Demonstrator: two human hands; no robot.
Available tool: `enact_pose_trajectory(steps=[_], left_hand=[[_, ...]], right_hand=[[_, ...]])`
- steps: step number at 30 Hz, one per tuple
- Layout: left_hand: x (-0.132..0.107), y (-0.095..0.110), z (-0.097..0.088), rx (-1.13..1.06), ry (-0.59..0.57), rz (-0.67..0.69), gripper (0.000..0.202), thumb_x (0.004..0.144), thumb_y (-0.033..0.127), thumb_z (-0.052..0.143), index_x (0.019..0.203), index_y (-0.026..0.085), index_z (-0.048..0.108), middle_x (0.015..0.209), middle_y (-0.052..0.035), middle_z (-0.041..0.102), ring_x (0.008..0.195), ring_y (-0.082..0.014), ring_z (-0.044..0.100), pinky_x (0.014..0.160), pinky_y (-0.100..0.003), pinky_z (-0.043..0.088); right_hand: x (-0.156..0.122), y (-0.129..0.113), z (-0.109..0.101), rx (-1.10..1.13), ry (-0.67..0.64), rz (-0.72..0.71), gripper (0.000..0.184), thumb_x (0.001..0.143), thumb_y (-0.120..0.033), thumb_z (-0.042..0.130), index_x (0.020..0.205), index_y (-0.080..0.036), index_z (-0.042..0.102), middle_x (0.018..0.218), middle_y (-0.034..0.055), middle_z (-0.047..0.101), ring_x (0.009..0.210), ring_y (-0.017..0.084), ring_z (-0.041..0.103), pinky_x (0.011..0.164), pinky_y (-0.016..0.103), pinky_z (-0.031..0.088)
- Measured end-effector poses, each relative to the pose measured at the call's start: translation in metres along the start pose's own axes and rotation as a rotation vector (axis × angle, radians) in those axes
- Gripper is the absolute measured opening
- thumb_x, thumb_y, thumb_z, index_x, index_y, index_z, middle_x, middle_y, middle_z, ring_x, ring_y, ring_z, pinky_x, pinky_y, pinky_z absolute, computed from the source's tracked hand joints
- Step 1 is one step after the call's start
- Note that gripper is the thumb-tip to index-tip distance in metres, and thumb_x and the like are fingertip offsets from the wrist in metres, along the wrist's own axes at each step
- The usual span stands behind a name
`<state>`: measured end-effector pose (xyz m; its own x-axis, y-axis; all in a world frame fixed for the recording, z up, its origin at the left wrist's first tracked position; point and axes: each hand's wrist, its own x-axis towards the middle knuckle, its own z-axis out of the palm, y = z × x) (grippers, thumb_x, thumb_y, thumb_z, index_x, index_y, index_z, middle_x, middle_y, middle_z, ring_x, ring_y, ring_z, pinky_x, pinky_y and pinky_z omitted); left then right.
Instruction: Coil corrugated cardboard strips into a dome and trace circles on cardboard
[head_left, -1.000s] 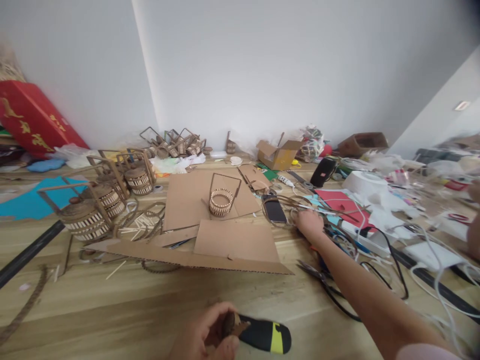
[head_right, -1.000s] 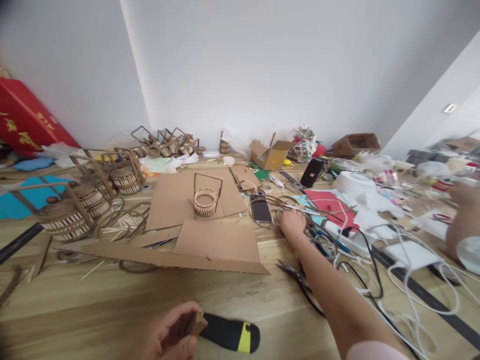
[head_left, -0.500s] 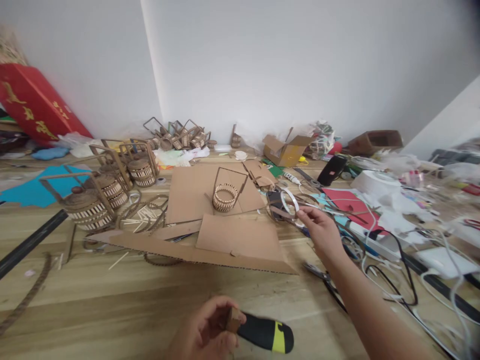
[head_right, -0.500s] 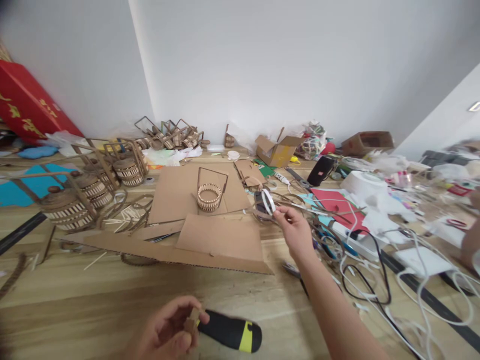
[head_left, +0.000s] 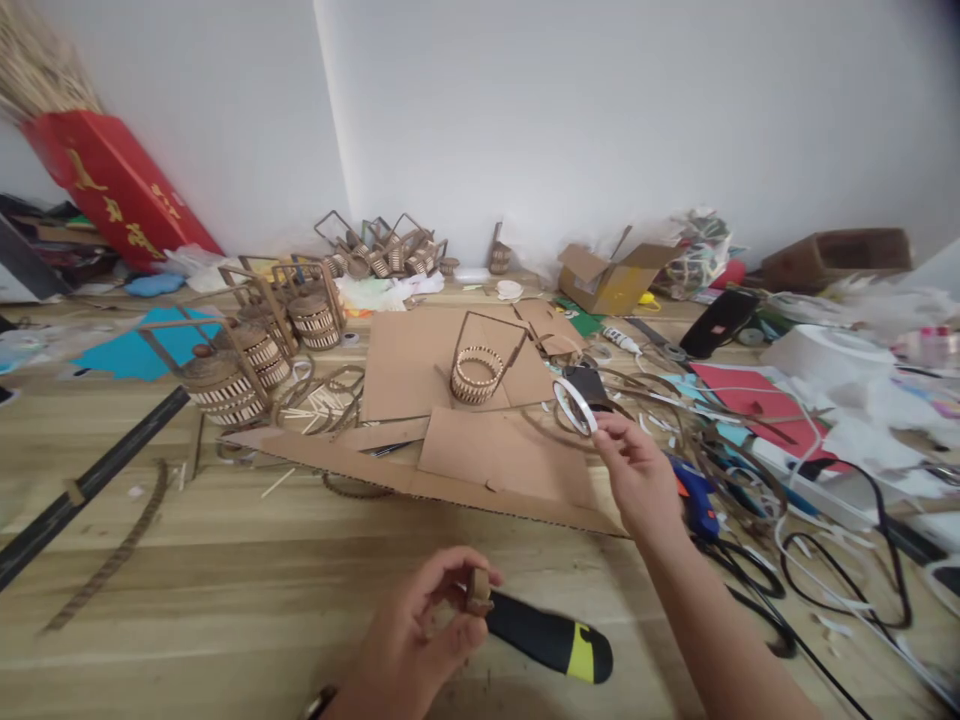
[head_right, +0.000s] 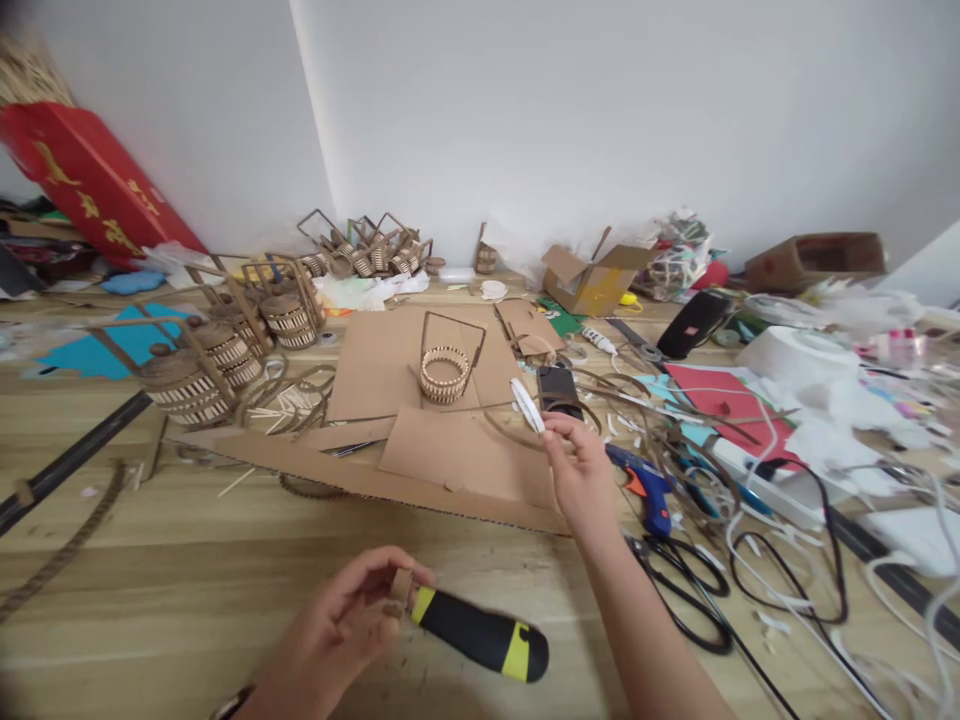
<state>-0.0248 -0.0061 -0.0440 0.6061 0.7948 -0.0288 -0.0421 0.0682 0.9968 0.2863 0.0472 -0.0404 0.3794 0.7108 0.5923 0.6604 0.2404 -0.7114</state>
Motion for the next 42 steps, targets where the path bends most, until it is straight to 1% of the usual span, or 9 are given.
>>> enact_pose_trajectory(steps=[3, 8, 13, 18, 23, 26, 31, 36, 42], left_hand=[[0.001, 0.003, -0.002, 0.046, -0.003, 0.063, 0.047, 0.089, 0.058, 0.063, 0.119, 0.022, 0.064, 0.119, -0.0120, 0.070, 0.117, -0.0257, 0.060, 0.100, -0.035, 0.046], [0.001, 0.002, -0.003, -0.137, -0.027, 0.109, 0.047, 0.085, 0.061, 0.067, 0.117, 0.026, 0.063, 0.114, -0.0113, 0.075, 0.150, -0.0269, 0.028, 0.115, -0.046, 0.032], [-0.003, 0.008, 0.004, -0.454, 0.017, 0.135, 0.047, 0.078, 0.063, 0.073, 0.107, 0.026, 0.067, 0.109, -0.0084, 0.075, 0.107, -0.0282, 0.069, 0.094, -0.041, 0.051], [-0.006, 0.027, -0.002, -0.548, 0.098, 0.225, 0.042, 0.079, 0.060, 0.075, 0.099, 0.025, 0.067, 0.083, -0.0046, 0.076, 0.098, -0.0241, 0.068, 0.078, -0.031, 0.052], [-0.015, 0.036, -0.015, -0.265, -0.080, 0.152, 0.049, 0.077, 0.063, 0.075, 0.100, 0.020, 0.065, 0.087, -0.0084, 0.076, 0.087, -0.0246, 0.069, 0.079, -0.037, 0.052], [-0.021, 0.036, -0.015, -0.168, -0.114, 0.158, 0.047, 0.080, 0.063, 0.072, 0.098, 0.019, 0.066, 0.087, -0.0094, 0.076, 0.087, -0.0245, 0.069, 0.088, -0.041, 0.049], [-0.026, 0.036, -0.016, -0.201, -0.099, 0.174, 0.043, 0.079, 0.062, 0.073, 0.093, 0.022, 0.065, 0.081, -0.0056, 0.076, 0.083, -0.0234, 0.068, 0.083, -0.037, 0.047], [-0.024, 0.035, -0.016, -0.080, -0.179, 0.094, 0.048, 0.080, 0.066, 0.069, 0.095, 0.020, 0.071, 0.084, -0.0075, 0.075, 0.077, -0.0214, 0.061, 0.079, -0.034, 0.045], [-0.019, 0.026, -0.012, -0.041, -0.172, 0.277, 0.045, 0.079, 0.061, 0.074, 0.092, 0.018, 0.075, 0.077, -0.0048, 0.069, 0.070, -0.0159, 0.052, 0.068, -0.027, 0.038]], right_hand=[[-0.010, -0.016, -0.004, -0.070, -0.040, -0.170, 0.009, 0.089, -0.030, 0.062, 0.087, -0.025, 0.069, 0.101, 0.0074, 0.075, 0.101, 0.028, 0.064, 0.098, 0.051, 0.036], [-0.048, -0.063, 0.005, -0.002, -0.311, -0.439, 0.016, 0.092, -0.016, 0.056, 0.092, -0.027, 0.068, 0.097, 0.0033, 0.077, 0.090, 0.020, 0.068, 0.082, 0.035, 0.049], [-0.083, -0.089, 0.014, 0.018, -0.393, -0.518, 0.021, 0.094, -0.011, 0.051, 0.103, -0.025, 0.065, 0.097, 0.0052, 0.076, 0.087, 0.019, 0.067, 0.077, 0.032, 0.053], [-0.095, -0.087, 0.003, -0.144, -0.405, -0.714, 0.025, 0.099, -0.015, 0.049, 0.113, -0.025, 0.067, 0.096, 0.0063, 0.078, 0.085, 0.020, 0.069, 0.075, 0.034, 0.052], [-0.095, -0.085, -0.003, -0.146, -0.425, -0.800, 0.025, 0.098, -0.013, 0.050, 0.113, -0.022, 0.068, 0.103, 0.0080, 0.078, 0.096, 0.022, 0.069, 0.083, 0.035, 0.052], [-0.099, -0.088, -0.001, -0.005, -0.411, -0.641, 0.026, 0.093, -0.009, 0.057, 0.111, -0.023, 0.067, 0.107, 0.0088, 0.076, 0.093, 0.021, 0.070, 0.076, 0.033, 0.054], [-0.100, -0.091, 0.005, 0.129, -0.238, -0.088, 0.010, 0.093, -0.023, 0.061, 0.098, -0.027, 0.068, 0.094, 0.0049, 0.072, 0.086, 0.020, 0.068, 0.071, 0.031, 0.054], [-0.085, -0.109, 0.014, 0.414, -0.573, 0.378, 0.045, 0.090, -0.064, 0.053, 0.091, -0.024, 0.070, 0.085, 0.0051, 0.073, 0.076, 0.019, 0.066, 0.065, 0.029, 0.051], [-0.081, -0.124, 0.020, 0.539, -0.878, 0.701, 0.050, 0.075, -0.067, 0.070, 0.063, -0.020, 0.057, 0.057, -0.0040, 0.049, 0.057, 0.012, 0.041, 0.055, 0.026, 0.032]])
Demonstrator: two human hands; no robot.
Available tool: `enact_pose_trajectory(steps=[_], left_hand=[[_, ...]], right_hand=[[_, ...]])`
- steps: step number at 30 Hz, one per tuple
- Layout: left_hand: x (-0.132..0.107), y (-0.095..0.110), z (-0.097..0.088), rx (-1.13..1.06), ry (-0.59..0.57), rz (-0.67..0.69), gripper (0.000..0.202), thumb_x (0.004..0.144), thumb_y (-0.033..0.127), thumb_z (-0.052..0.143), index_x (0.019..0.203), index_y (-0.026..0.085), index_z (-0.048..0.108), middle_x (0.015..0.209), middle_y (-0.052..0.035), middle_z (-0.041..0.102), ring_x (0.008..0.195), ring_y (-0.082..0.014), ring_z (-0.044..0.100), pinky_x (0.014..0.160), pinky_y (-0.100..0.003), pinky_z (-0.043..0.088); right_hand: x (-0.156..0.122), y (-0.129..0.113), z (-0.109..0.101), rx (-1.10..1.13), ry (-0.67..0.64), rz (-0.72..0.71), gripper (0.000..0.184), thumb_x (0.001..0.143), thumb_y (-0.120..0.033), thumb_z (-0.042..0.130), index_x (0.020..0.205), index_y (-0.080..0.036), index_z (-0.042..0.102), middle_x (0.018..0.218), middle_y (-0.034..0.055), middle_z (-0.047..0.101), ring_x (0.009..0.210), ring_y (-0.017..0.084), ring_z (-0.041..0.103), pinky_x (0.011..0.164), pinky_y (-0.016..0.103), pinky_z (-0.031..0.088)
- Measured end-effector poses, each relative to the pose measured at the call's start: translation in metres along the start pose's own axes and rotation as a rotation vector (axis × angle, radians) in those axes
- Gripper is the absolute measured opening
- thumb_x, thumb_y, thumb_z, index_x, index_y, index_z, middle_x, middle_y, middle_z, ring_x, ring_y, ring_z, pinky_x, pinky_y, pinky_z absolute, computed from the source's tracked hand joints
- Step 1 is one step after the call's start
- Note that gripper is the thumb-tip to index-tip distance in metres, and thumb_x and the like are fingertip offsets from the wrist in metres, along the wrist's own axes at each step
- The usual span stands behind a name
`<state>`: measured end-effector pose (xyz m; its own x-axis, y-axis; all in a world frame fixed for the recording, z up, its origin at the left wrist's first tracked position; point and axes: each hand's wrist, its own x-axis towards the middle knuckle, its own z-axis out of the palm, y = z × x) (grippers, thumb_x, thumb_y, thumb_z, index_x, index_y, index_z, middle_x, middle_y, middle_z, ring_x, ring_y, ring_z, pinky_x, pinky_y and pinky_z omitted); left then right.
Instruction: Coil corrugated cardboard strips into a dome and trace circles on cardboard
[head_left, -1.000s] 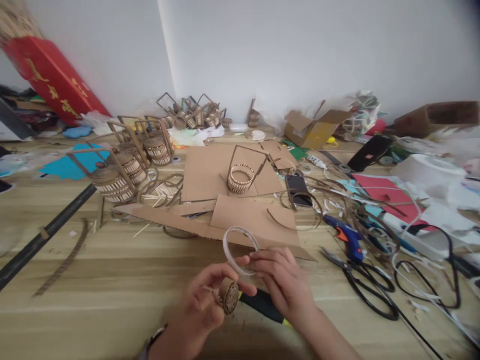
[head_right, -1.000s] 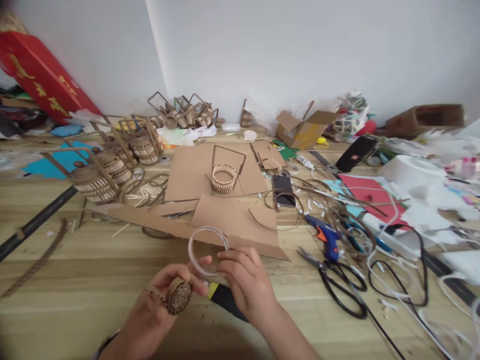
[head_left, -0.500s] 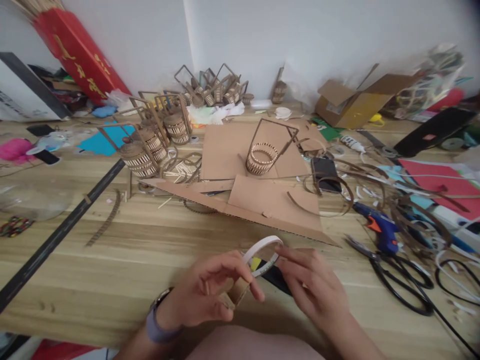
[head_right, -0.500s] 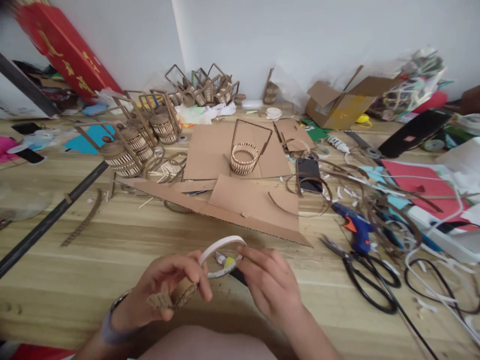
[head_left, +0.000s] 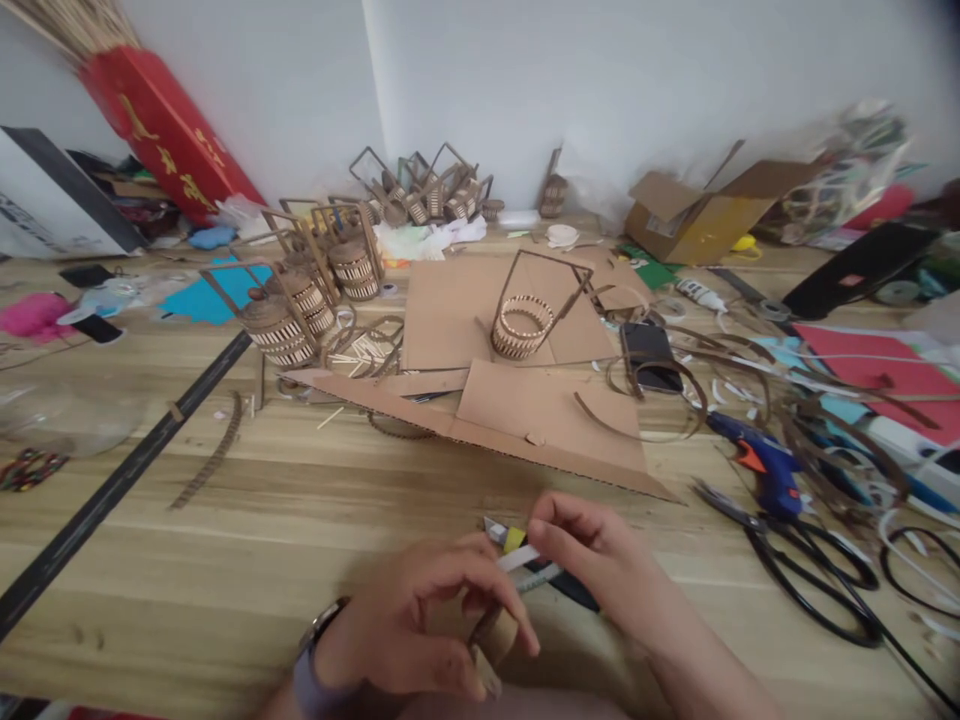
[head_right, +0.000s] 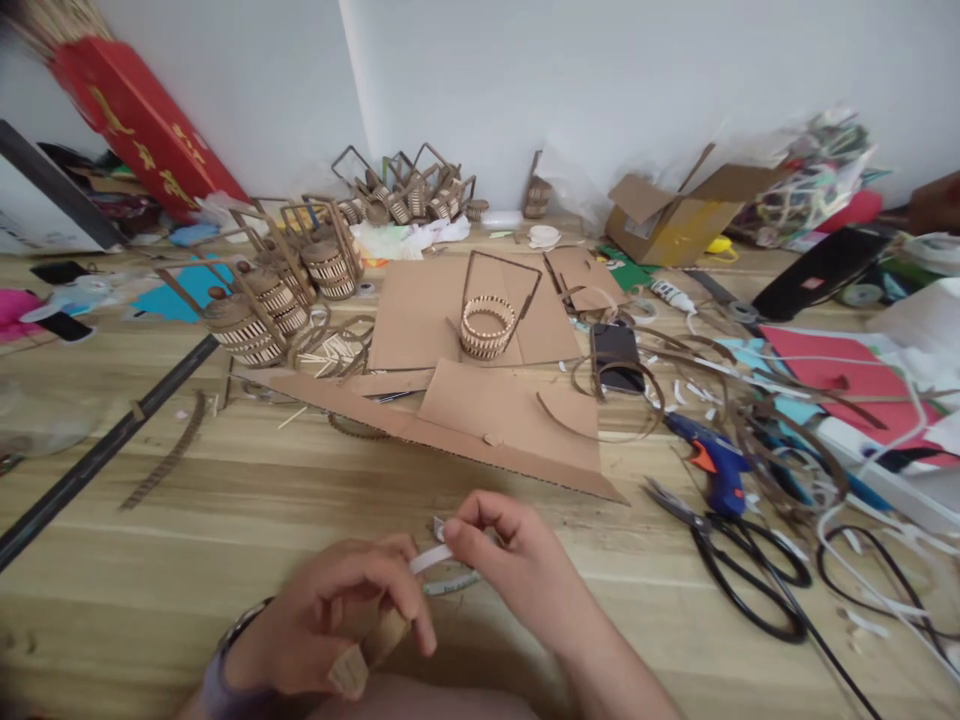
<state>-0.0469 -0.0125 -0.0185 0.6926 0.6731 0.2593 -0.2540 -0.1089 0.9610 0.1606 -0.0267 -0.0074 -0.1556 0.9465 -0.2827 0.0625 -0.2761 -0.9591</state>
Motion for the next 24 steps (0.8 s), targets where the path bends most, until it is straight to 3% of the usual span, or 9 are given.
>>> enact_pose_trajectory(steps=[6, 12, 16, 20, 24], left_hand=[[-0.006, -0.001, -0.007, -0.283, 0.043, 0.149, 0.038, 0.083, 0.049, 0.077, 0.112, 0.026, 0.067, 0.088, -0.0032, 0.076, 0.081, -0.0169, 0.057, 0.081, -0.030, 0.038], [-0.011, -0.018, -0.010, -0.364, 0.113, 0.233, 0.036, 0.085, 0.049, 0.074, 0.111, 0.026, 0.065, 0.085, -0.0009, 0.077, 0.079, -0.0164, 0.063, 0.087, -0.033, 0.037], [-0.010, -0.016, -0.013, -0.266, 0.060, 0.135, 0.038, 0.083, 0.048, 0.077, 0.113, 0.027, 0.066, 0.098, -0.0039, 0.076, 0.092, -0.0211, 0.067, 0.095, -0.038, 0.039], [-0.005, 0.004, -0.013, 0.026, -0.063, 0.015, 0.038, 0.085, 0.051, 0.074, 0.112, 0.025, 0.069, 0.098, -0.0067, 0.077, 0.115, -0.0263, 0.057, 0.101, -0.040, 0.037], [0.002, 0.020, -0.007, 0.203, -0.124, -0.107, 0.046, 0.086, 0.061, 0.065, 0.105, 0.019, 0.075, 0.088, -0.0069, 0.068, 0.094, -0.0230, 0.058, 0.086, -0.033, 0.044]], right_hand=[[-0.002, 0.028, -0.007, 0.385, -0.022, 0.020, 0.045, 0.076, -0.061, 0.075, 0.065, -0.019, 0.061, 0.061, -0.0014, 0.056, 0.063, 0.014, 0.046, 0.064, 0.028, 0.034], [-0.007, 0.040, -0.002, 0.554, -0.059, -0.042, 0.044, 0.073, -0.061, 0.077, 0.067, -0.020, 0.063, 0.063, 0.0003, 0.057, 0.071, 0.018, 0.053, 0.071, 0.030, 0.038], [-0.010, 0.029, -0.008, 0.436, -0.036, -0.121, 0.046, 0.077, -0.060, 0.074, 0.062, -0.020, 0.059, 0.062, -0.0011, 0.053, 0.065, 0.015, 0.047, 0.064, 0.028, 0.035], [-0.014, 0.011, -0.013, 0.122, -0.076, -0.075, 0.046, 0.079, -0.061, 0.071, 0.063, -0.020, 0.060, 0.059, -0.0033, 0.048, 0.058, 0.012, 0.038, 0.055, 0.027, 0.028], [-0.015, 0.005, -0.012, -0.020, -0.100, -0.076, 0.041, 0.081, -0.058, 0.071, 0.067, -0.019, 0.066, 0.062, -0.0030, 0.050, 0.060, 0.012, 0.039, 0.056, 0.027, 0.028]])
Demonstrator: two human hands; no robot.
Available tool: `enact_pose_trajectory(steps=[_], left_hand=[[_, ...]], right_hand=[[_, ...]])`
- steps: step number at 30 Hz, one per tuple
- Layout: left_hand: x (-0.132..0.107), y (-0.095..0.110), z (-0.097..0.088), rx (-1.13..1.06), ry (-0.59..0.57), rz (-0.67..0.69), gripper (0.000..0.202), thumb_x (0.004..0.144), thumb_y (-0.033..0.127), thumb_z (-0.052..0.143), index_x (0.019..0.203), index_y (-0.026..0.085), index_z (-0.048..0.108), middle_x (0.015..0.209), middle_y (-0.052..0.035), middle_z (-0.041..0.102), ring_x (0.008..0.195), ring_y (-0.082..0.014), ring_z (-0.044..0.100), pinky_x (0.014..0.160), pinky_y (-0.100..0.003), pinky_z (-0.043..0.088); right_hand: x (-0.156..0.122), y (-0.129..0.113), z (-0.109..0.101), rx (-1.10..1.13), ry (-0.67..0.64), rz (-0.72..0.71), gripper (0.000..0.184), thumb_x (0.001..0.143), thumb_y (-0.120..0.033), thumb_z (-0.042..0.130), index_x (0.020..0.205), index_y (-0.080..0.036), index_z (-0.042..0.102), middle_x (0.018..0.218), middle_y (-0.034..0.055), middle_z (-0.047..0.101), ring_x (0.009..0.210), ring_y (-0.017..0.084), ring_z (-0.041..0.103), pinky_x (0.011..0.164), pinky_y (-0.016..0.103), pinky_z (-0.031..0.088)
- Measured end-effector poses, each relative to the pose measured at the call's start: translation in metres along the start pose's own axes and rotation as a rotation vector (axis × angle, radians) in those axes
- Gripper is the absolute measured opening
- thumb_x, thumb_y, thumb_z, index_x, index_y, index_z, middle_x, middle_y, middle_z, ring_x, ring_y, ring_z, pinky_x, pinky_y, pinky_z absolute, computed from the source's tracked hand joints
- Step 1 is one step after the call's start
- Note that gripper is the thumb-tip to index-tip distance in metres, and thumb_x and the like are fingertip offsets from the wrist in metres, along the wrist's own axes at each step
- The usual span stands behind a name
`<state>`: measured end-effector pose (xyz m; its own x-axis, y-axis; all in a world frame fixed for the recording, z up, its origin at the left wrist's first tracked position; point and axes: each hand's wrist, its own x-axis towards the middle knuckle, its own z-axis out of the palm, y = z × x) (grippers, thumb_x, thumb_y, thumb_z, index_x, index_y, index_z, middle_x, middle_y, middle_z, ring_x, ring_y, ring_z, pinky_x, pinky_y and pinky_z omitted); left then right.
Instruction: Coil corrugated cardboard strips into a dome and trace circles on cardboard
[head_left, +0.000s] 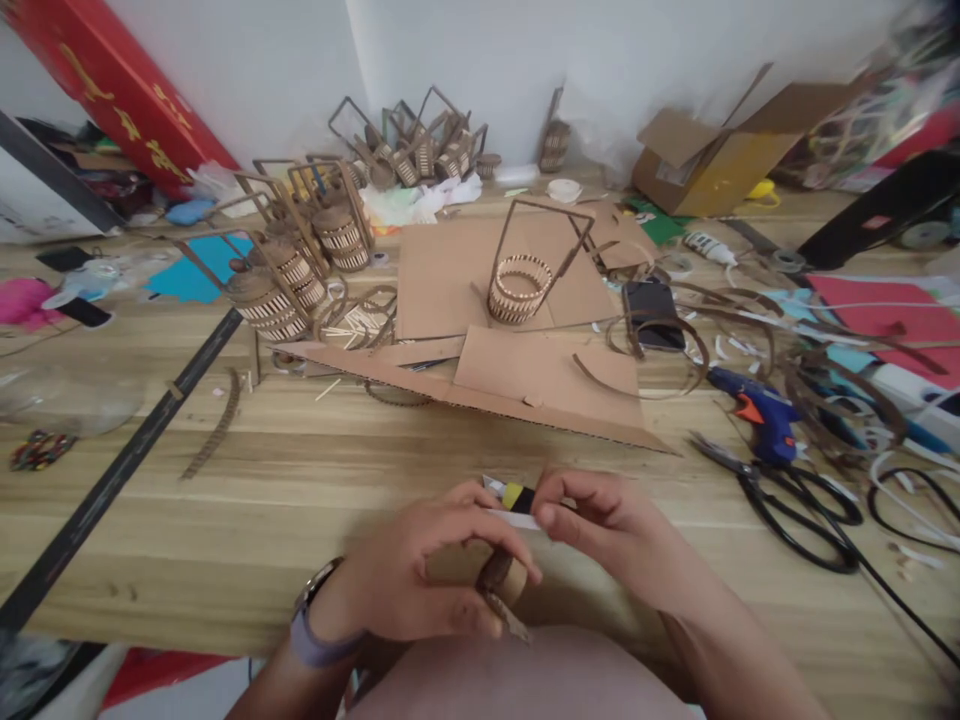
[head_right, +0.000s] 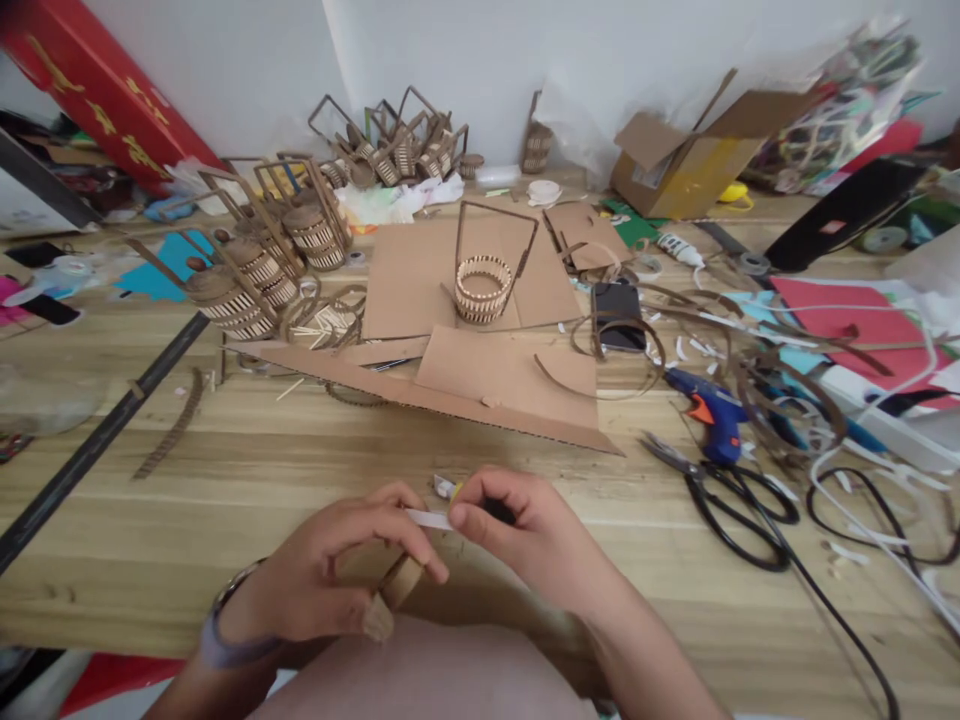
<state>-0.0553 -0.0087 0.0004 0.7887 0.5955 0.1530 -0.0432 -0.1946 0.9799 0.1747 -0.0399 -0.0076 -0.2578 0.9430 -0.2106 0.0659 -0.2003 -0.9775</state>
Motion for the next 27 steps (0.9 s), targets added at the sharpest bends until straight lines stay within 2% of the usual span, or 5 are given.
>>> enact_pose_trajectory(steps=[7, 14, 17, 22, 27], left_hand=[[-0.006, -0.020, 0.005, -0.475, 0.114, 0.200, 0.033, 0.085, 0.048, 0.074, 0.108, 0.024, 0.070, 0.083, -0.0032, 0.076, 0.079, -0.0183, 0.055, 0.084, -0.033, 0.037], [-0.008, -0.033, 0.016, -0.758, 0.263, 0.285, 0.032, 0.088, 0.060, 0.064, 0.095, 0.029, 0.066, 0.053, 0.0045, 0.056, 0.069, -0.0182, 0.048, 0.069, -0.028, 0.038], [-0.009, -0.035, 0.015, -0.727, 0.257, 0.233, 0.031, 0.092, 0.057, 0.060, 0.096, 0.027, 0.065, 0.061, 0.0024, 0.063, 0.075, -0.0192, 0.055, 0.076, -0.031, 0.041], [-0.009, -0.028, 0.003, -0.561, 0.097, 0.201, 0.032, 0.082, 0.043, 0.079, 0.106, 0.025, 0.068, 0.088, -0.0036, 0.078, 0.102, -0.0242, 0.060, 0.095, -0.039, 0.040], [-0.008, -0.011, -0.003, -0.299, -0.040, 0.104, 0.033, 0.085, 0.049, 0.074, 0.104, 0.022, 0.072, 0.090, -0.0068, 0.080, 0.090, -0.0222, 0.059, 0.085, -0.034, 0.043]], right_hand=[[0.006, 0.032, -0.007, 0.283, -0.026, -0.205, 0.025, 0.081, -0.050, 0.076, 0.077, -0.025, 0.074, 0.071, -0.0007, 0.061, 0.068, 0.015, 0.051, 0.062, 0.029, 0.038], [0.009, 0.039, 0.002, 0.320, -0.090, -0.359, 0.029, 0.087, -0.055, 0.067, 0.080, -0.028, 0.075, 0.074, 0.0018, 0.065, 0.078, 0.020, 0.058, 0.081, 0.039, 0.045], [0.005, 0.034, 0.002, 0.314, -0.072, -0.384, 0.031, 0.089, -0.055, 0.064, 0.079, -0.028, 0.074, 0.071, 0.0007, 0.061, 0.074, 0.019, 0.054, 0.073, 0.036, 0.043], [-0.006, 0.021, 0.000, 0.221, -0.016, -0.326, 0.027, 0.088, -0.049, 0.069, 0.073, -0.026, 0.073, 0.067, -0.0013, 0.055, 0.067, 0.016, 0.048, 0.064, 0.032, 0.037], [-0.004, 0.004, 0.000, 0.022, 0.043, -0.280, 0.040, 0.086, -0.059, 0.065, 0.070, -0.024, 0.071, 0.061, -0.0011, 0.056, 0.059, 0.015, 0.051, 0.056, 0.030, 0.040]])
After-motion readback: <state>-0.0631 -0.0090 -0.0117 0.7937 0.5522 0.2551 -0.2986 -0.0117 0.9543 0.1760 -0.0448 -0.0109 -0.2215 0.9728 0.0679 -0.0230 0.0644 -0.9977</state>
